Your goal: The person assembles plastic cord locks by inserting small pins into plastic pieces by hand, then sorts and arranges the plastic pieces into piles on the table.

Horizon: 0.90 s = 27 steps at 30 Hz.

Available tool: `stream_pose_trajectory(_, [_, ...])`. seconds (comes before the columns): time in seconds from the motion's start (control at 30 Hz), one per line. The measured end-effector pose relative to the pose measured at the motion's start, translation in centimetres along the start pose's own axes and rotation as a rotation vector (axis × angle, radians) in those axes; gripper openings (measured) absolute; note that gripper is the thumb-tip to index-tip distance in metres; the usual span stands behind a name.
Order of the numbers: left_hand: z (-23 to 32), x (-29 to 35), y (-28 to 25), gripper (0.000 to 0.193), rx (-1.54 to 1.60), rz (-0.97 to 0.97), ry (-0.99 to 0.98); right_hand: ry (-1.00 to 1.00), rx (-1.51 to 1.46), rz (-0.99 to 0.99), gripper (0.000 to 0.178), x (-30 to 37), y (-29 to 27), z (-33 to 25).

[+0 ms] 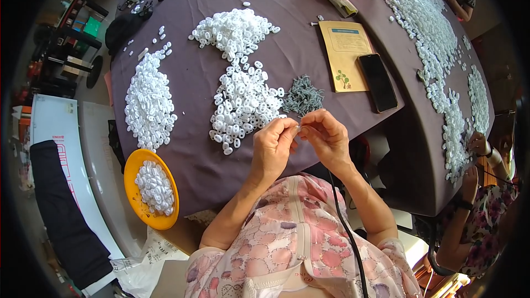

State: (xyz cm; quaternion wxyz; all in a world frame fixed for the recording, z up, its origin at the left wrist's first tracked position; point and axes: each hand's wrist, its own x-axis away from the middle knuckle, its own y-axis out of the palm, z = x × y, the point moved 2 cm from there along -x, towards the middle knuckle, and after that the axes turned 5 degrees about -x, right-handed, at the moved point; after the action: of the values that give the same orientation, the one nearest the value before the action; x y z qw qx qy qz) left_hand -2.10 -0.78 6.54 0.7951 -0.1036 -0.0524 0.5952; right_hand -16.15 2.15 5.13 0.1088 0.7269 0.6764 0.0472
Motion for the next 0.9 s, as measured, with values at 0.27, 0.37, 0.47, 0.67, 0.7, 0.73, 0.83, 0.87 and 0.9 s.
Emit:
stream_pose_trajectory(0.27, [-0.5, -0.1, -0.2, 0.007, -0.196, -0.039, 0.081, -0.182, 0.395, -0.118, 0.016, -0.7, -0.7, -0.8])
stream_pose_trajectory(0.37, [-0.6, -0.2, -0.2, 0.007, -0.188, -0.059, 0.045, -0.200, 0.510, -0.167, 0.015, -1.2, -0.7, -1.6])
stream_pose_trajectory(0.47, [-0.8, 0.0, -0.2, 0.007, -0.231, -0.055, 0.090, -0.177, 0.553, -0.206, 0.013, -1.3, -0.6, -2.0])
stream_pose_trajectory(0.67, [-2.5, 0.7, 0.1, 0.006, -0.243, 0.010, 0.175, 0.006, 0.448, -0.202, 0.013, -0.9, -0.6, 0.1])
stream_pose_trajectory(0.7, [-3.2, 1.1, 0.2, 0.007, -0.225, 0.004, 0.150, 0.060, 0.451, -0.206, 0.013, -0.7, -0.6, 0.4])
stream_pose_trajectory(0.73, [-3.9, 1.4, 0.3, 0.007, -0.208, -0.003, 0.126, 0.114, 0.455, -0.210, 0.013, -0.4, -0.5, 0.8])
stream_pose_trajectory(0.83, [-4.5, 2.1, 0.1, 0.008, -0.073, -0.040, -0.085, 0.222, 0.338, -0.140, 0.015, 0.2, -0.4, 2.0])
stream_pose_trajectory(0.87, [-4.7, 2.3, 0.1, 0.009, 0.063, -0.064, -0.247, 0.225, 0.339, -0.140, 0.015, 0.3, -0.3, 2.4])
stream_pose_trajectory(0.9, [-4.8, 2.4, 0.1, 0.009, 0.065, -0.062, -0.249, 0.200, 0.298, -0.114, 0.015, 0.4, -0.3, 2.7])
